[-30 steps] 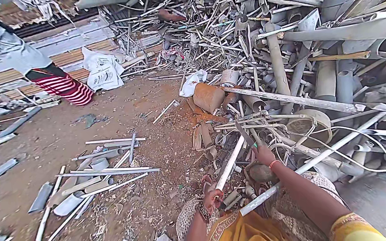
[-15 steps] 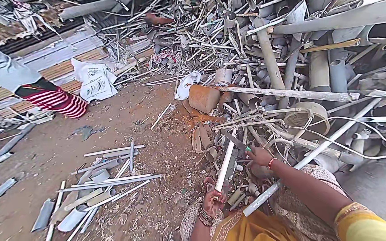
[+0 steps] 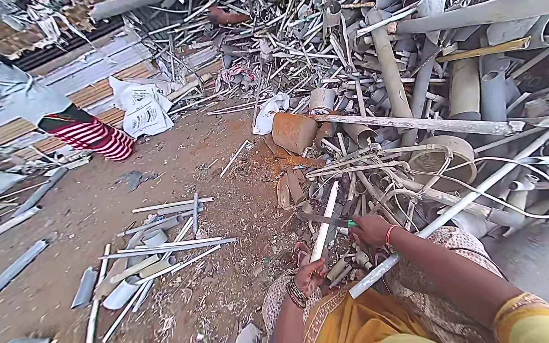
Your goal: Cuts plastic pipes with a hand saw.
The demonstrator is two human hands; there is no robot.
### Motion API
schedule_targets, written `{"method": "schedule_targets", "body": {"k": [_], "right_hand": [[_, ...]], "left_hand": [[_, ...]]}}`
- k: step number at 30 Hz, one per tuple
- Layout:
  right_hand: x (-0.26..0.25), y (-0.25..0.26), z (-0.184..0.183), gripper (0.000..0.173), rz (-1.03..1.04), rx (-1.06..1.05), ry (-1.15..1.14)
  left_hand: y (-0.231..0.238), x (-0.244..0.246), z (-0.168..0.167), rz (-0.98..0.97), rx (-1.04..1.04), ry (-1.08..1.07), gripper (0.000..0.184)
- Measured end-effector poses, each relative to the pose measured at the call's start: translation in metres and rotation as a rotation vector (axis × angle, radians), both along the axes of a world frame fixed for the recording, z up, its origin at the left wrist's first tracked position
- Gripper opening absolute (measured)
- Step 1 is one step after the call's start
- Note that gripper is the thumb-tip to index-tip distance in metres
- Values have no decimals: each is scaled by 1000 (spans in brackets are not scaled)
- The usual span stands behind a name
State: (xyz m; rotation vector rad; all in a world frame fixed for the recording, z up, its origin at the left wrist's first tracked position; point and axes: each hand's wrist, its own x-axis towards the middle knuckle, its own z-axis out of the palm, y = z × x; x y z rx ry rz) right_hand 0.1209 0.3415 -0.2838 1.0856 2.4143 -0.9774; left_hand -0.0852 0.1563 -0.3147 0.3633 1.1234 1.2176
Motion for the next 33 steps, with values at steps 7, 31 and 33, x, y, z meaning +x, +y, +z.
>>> {"method": "schedule_targets", "body": {"k": [7, 31, 33], "right_hand": [[1, -24, 8, 48, 225, 145, 24], [-6, 3, -1, 51, 71, 135, -63], [-4, 10, 2, 51, 11, 175, -77]], "left_hand": [[2, 9, 15, 96, -211, 41, 20], [1, 0, 5, 111, 22, 0, 22], [0, 0, 6, 104, 12, -16, 26]]}}
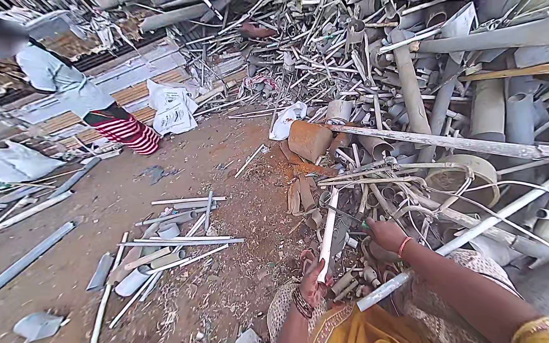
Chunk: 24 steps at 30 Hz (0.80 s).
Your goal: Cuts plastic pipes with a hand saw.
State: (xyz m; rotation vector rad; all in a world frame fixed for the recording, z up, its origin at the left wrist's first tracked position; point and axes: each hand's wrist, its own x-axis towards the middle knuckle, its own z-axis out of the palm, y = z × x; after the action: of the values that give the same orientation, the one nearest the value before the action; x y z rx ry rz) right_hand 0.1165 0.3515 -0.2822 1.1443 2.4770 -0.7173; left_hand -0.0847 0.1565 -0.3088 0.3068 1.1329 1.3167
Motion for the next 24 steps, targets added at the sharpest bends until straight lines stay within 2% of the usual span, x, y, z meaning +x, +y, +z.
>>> {"method": "schedule_targets", "body": {"k": [3, 6, 7, 9, 10, 11, 14, 15, 18, 19, 20, 22, 24], "right_hand": [[5, -1, 7, 49, 178, 34, 86], [3, 5, 12, 50, -60, 26, 30], [3, 4, 13, 51, -69, 26, 13], [2, -9, 13, 51, 116, 5, 40], [2, -14, 10, 50, 194, -5, 71], [2, -16, 8, 50, 189, -16, 80], [0, -3, 8, 53, -124, -59, 51], [1, -3, 8, 54, -137, -69, 39], [6, -15, 4, 50, 128, -163, 81], [7, -16, 1, 51, 136, -177, 78], [7, -11, 1, 53, 68, -169, 64], [8, 3, 4, 55, -211, -94, 44], [11, 14, 10, 53, -397, -31, 37]], "left_hand": [[0, -1, 3, 5, -36, 8, 30], [0, -3, 2, 68, -62, -49, 33], [1, -3, 2, 84, -64, -66, 35], [2, -5, 3, 92, -62, -39, 34], [3, -5, 4, 81, -55, -4, 33], [3, -4, 4, 49, -43, 38, 29], [2, 1, 4, -36, -46, 114, 22], [3, 5, 5, -52, -75, 146, 24], [6, 8, 5, -108, -124, 376, 37], [6, 9, 5, -143, -139, 478, 43], [7, 8, 4, -187, -146, 567, 49], [9, 6, 3, -256, -125, 720, 53], [8, 9, 1, -281, -99, 839, 50]]}}
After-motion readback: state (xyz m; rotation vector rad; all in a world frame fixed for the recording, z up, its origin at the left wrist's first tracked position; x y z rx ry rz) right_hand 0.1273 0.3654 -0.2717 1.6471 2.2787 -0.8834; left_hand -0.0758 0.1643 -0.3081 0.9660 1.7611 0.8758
